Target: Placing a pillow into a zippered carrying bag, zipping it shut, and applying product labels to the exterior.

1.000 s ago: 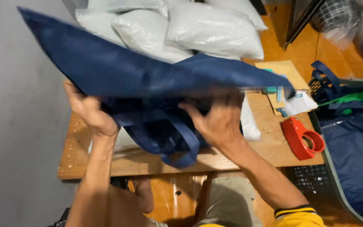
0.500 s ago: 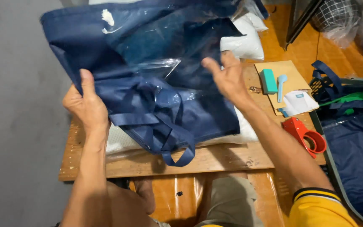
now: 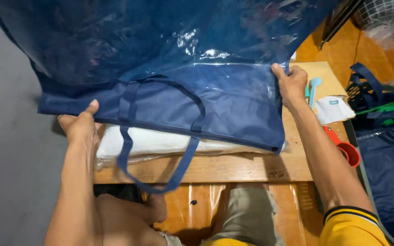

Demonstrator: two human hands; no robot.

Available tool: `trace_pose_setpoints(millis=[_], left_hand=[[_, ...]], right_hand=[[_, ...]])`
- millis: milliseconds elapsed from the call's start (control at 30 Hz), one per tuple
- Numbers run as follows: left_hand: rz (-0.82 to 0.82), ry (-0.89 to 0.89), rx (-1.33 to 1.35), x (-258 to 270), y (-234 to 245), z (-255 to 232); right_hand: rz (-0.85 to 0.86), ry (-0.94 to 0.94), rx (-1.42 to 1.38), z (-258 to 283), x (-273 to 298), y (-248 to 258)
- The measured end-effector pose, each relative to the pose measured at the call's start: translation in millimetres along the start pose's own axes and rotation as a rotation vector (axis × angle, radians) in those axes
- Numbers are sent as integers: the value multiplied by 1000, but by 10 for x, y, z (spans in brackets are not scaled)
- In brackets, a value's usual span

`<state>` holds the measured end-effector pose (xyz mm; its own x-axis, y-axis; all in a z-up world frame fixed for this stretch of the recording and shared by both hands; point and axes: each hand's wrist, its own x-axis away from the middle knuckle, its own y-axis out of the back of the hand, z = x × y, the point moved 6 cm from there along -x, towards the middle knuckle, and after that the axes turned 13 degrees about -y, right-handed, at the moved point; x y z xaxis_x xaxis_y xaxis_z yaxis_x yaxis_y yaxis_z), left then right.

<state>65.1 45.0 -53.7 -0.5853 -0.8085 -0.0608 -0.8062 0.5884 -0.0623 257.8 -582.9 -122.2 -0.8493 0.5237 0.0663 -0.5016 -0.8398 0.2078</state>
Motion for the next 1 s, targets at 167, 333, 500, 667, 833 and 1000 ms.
trace_pose_setpoints(millis=[167,333,500,667,833,1000], left_hand=[[37,-7,24,241,-9,-280],[50,-12,-26,200,12,-203],[-15,9,45,-73,108,193],[26,96,139,-197,221,322],[105,142,143,-166,275,306],[141,226,209,23,259,225]], right_hand=[[-150,477,407,1030,1081,65],[101,739,460,1368,2031,-217],[168,723,618,1135,2283,-516],[124,772,705,1054,2168,-571],[97,825,685,1079,2231,-436],[22,937,666,1142,2915,-396]])
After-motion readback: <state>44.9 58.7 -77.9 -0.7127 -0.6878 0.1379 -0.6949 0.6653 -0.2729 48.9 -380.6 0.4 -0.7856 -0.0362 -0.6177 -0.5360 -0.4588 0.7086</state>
